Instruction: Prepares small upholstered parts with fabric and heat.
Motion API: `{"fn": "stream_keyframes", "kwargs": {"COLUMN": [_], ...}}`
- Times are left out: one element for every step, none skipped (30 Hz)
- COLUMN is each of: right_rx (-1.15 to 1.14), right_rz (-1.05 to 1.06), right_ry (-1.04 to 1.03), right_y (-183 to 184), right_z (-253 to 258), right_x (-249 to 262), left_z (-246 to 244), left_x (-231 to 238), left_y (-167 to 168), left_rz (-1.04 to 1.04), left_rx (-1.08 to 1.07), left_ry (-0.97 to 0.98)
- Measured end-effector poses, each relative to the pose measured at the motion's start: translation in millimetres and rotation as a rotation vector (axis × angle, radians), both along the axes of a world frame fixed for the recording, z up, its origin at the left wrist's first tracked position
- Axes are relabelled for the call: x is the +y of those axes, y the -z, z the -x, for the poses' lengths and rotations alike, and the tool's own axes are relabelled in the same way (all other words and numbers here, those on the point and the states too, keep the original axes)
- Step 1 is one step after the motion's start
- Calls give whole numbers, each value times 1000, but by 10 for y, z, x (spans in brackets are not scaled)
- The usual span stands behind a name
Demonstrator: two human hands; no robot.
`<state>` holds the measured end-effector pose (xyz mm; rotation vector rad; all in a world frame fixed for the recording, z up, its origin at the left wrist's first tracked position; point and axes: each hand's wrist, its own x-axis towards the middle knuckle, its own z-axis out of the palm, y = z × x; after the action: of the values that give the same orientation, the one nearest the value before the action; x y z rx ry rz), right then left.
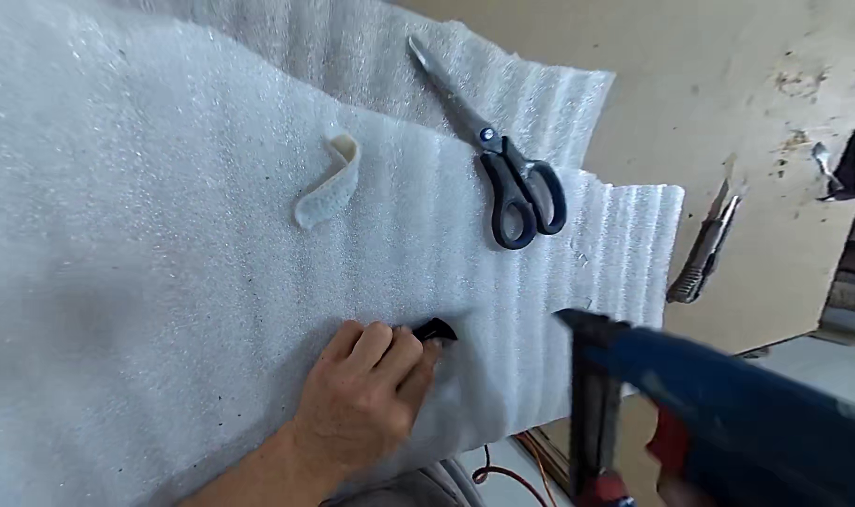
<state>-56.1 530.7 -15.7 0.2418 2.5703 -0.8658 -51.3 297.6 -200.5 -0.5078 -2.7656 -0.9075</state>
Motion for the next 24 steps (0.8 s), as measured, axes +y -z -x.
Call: {"fn": "stream_keyframes", "kwargs": {"right_rx": [27,47,62,84,117,144,176,221,278,311,290,252,229,235,266,317,371,435,505,580,658,742,815,884], "right_rz": [-90,-235,-369,-466,-522,-531,-517,-486,-410,-253,-14,266,518,700,813,870,884,865,829,799,770,737,709,679], "right_ry": [-11,-31,-54,-65,-67,-70,-93,-128,-163,-187,-202,-212,-232,-253,-259,-259,-269,-285,-306,-333,-364,-389,-405,-413], "right_y": [64,138,248,402,580,735,829,844,782,670,552,465,411,379,359,347,333,313,290,268,251,236,220,204], "right_z": [76,150,222,281,331,372,393,385,353,300,235,177,144,131,112,88,64,40,16,-15,-45,-72,-100,-132], "right_x": [109,188,245,307,375,436,460,422,329,211,92,-24,-124,-194,-233,-238,-218,-187,-151,-116,-84,-64,-50,-43], "left_z": [10,6,-6,-18,-31,-38,-43,-46,-50,-62,-73,-82,-80,-71,-78,-101,-120,-133,-144,-159,-175,-186,-192,-199], "left_x": [-2,-3,-9,-19,-29,-39,-45,-47,-44,-33,-16,4,26,46,63,78,88,97,109,124,140,157,174,195], "left_y": [8,18,31,43,40,7,-71,-192,-332,-482,-630,-765,-873,-955,-1020,-1077,-1133,-1190,-1247,-1302,-1355,-1402,-1442,-1467], "left_rz": [19,32,34,17,-19,-82,-174,-297,-445,-595,-710,-789,-830,-833,-817,-792,-770,-749,-731,-714,-706,-707,-716,-751], "left_rx": [14,29,46,71,94,103,81,22,-54,-122,-164,-189,-189,-167,-137,-105,-74,-47,-16,18,53,79,88,81], "left_ry": [6,15,24,31,29,18,-4,-27,-43,-42,-36,-20,0,20,38,55,72,90,102,109,108,94,68,36]}}
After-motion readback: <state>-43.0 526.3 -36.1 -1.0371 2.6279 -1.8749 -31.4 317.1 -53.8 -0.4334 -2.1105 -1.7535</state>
